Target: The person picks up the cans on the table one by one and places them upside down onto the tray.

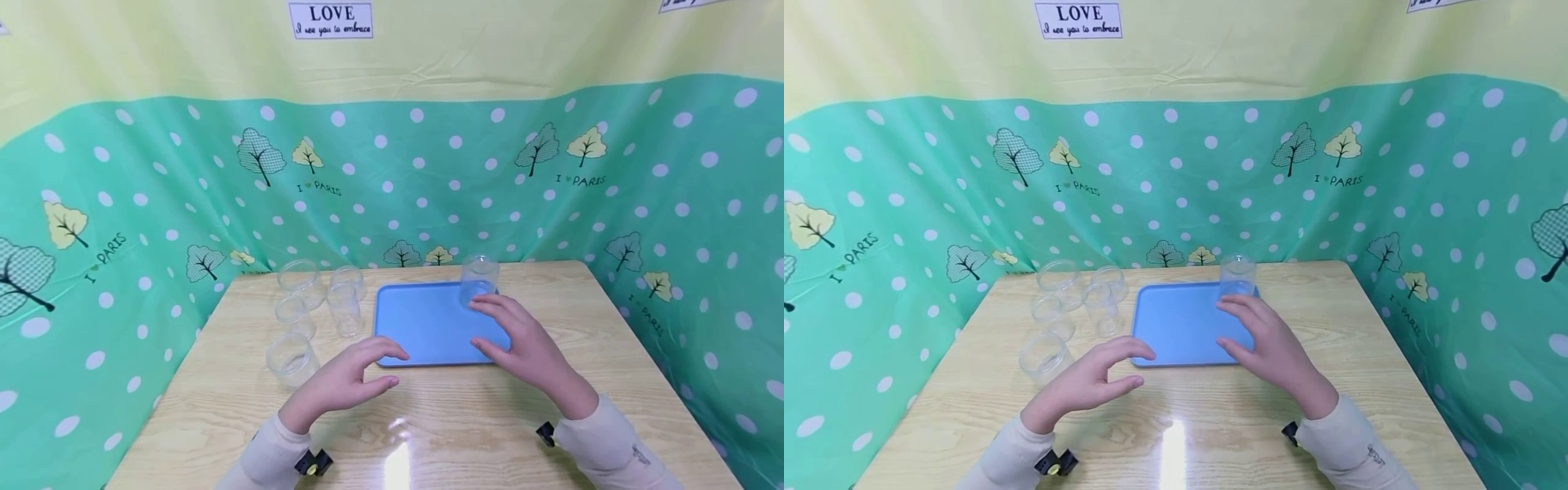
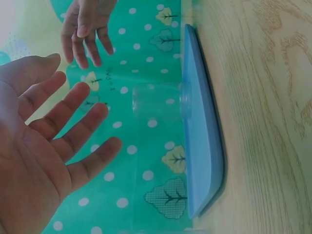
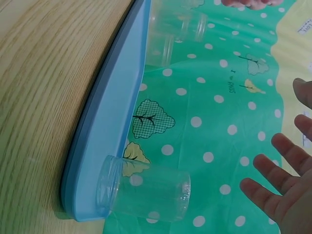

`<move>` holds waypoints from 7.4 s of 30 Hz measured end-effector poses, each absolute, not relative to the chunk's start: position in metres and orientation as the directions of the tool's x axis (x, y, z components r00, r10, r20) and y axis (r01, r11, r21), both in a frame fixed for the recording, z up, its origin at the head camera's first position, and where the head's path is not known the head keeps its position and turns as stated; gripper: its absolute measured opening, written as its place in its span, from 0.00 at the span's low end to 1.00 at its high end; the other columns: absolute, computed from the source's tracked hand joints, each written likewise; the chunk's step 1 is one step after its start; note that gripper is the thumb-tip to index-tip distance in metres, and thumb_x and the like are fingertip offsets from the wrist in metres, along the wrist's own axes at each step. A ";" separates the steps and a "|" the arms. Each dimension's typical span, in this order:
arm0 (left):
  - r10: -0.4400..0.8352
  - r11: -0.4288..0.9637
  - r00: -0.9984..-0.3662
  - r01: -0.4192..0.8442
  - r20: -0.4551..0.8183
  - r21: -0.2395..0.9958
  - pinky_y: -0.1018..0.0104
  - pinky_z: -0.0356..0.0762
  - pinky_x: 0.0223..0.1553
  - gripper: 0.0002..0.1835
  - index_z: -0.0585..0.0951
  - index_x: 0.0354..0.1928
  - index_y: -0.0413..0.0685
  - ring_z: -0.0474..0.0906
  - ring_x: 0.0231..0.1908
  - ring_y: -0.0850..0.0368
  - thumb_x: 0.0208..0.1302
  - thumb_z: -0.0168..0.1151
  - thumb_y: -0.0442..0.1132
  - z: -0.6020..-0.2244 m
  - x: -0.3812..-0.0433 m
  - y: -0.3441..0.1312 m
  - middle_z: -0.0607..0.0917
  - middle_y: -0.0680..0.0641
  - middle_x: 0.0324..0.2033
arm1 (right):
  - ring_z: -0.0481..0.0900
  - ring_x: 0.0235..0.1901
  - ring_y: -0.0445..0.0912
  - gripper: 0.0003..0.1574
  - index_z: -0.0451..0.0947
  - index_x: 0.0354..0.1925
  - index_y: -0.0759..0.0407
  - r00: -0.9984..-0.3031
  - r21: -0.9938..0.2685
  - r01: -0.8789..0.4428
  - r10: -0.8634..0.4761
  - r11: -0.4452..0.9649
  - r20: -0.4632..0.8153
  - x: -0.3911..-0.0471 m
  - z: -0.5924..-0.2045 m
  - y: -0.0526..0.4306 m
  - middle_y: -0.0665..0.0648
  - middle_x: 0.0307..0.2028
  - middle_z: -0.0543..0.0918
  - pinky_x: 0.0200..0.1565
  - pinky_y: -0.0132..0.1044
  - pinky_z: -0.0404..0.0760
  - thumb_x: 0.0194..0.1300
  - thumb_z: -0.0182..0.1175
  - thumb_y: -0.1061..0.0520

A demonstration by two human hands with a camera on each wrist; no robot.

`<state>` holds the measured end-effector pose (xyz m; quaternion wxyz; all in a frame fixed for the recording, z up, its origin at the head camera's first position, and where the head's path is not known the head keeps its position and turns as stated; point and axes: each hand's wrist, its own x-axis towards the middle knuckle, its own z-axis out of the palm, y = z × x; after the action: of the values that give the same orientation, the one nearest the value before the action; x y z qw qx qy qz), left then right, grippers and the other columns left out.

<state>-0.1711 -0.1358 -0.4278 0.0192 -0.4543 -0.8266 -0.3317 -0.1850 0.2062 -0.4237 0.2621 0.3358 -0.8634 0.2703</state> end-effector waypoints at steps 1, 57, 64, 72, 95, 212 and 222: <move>0.736 0.368 -0.588 0.764 0.336 0.530 0.66 0.75 0.56 0.19 0.73 0.59 0.66 0.72 0.57 0.66 0.67 0.60 0.46 -0.428 -0.171 -0.136 0.76 0.64 0.55 | 0.68 0.64 0.46 0.41 0.68 0.66 0.45 -0.636 -0.287 -0.722 -0.441 0.629 0.633 -0.185 -0.424 0.206 0.49 0.63 0.72 0.65 0.30 0.66 0.55 0.71 0.49; 0.641 0.725 -0.746 0.665 0.180 0.176 0.59 0.76 0.56 0.23 0.77 0.57 0.56 0.74 0.56 0.59 0.60 0.67 0.46 -0.386 -0.185 -0.233 0.79 0.59 0.53 | 0.69 0.63 0.47 0.41 0.71 0.64 0.51 -0.625 -0.261 -0.732 -0.468 0.629 0.625 -0.187 -0.424 0.206 0.52 0.62 0.72 0.64 0.34 0.68 0.54 0.72 0.48; 0.581 0.778 -0.802 0.597 0.137 0.198 0.54 0.75 0.58 0.22 0.77 0.57 0.56 0.72 0.60 0.53 0.60 0.67 0.45 -0.385 -0.191 -0.251 0.77 0.56 0.56 | 0.69 0.63 0.46 0.41 0.70 0.65 0.48 -0.619 -0.263 -0.738 -0.469 0.621 0.630 -0.189 -0.424 0.206 0.50 0.62 0.73 0.63 0.39 0.69 0.54 0.72 0.48; 0.558 0.797 -0.824 0.566 0.103 0.209 0.51 0.75 0.57 0.24 0.76 0.58 0.57 0.72 0.60 0.50 0.59 0.68 0.45 -0.380 -0.193 -0.260 0.76 0.54 0.56 | 0.69 0.62 0.45 0.41 0.69 0.65 0.46 -0.622 -0.269 -0.739 -0.473 0.618 0.624 -0.188 -0.424 0.206 0.50 0.61 0.73 0.62 0.39 0.70 0.54 0.71 0.48; 0.485 0.859 -0.866 0.444 -0.125 0.256 0.49 0.73 0.58 0.30 0.76 0.58 0.54 0.72 0.59 0.46 0.52 0.73 0.45 -0.395 -0.203 -0.267 0.77 0.49 0.57 | 0.71 0.61 0.41 0.38 0.69 0.65 0.44 -0.646 -0.298 -0.733 -0.489 0.612 0.586 -0.187 -0.426 0.203 0.48 0.61 0.74 0.60 0.38 0.75 0.57 0.69 0.47; 0.561 0.360 -0.671 0.725 0.485 0.587 0.51 0.78 0.53 0.34 0.73 0.60 0.36 0.69 0.62 0.52 0.47 0.74 0.27 -0.385 -0.179 -0.195 0.68 0.34 0.62 | 0.70 0.62 0.41 0.38 0.68 0.65 0.43 -0.680 -0.294 -0.696 -0.468 0.655 0.565 -0.185 -0.421 0.212 0.46 0.63 0.71 0.59 0.39 0.76 0.58 0.69 0.47; 0.539 0.277 -0.663 0.722 0.520 0.634 0.44 0.77 0.52 0.34 0.73 0.59 0.35 0.68 0.63 0.53 0.47 0.73 0.24 -0.388 -0.180 -0.190 0.67 0.32 0.62 | 0.70 0.62 0.43 0.40 0.68 0.65 0.44 -0.647 -0.267 -0.717 -0.472 0.644 0.599 -0.185 -0.425 0.211 0.48 0.62 0.72 0.59 0.39 0.76 0.56 0.70 0.47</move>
<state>-0.1796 -0.1895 -0.3881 0.1016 -0.3976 -0.7926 -0.4509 -0.1855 0.2111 -0.4253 0.2457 0.3407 -0.8727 0.2491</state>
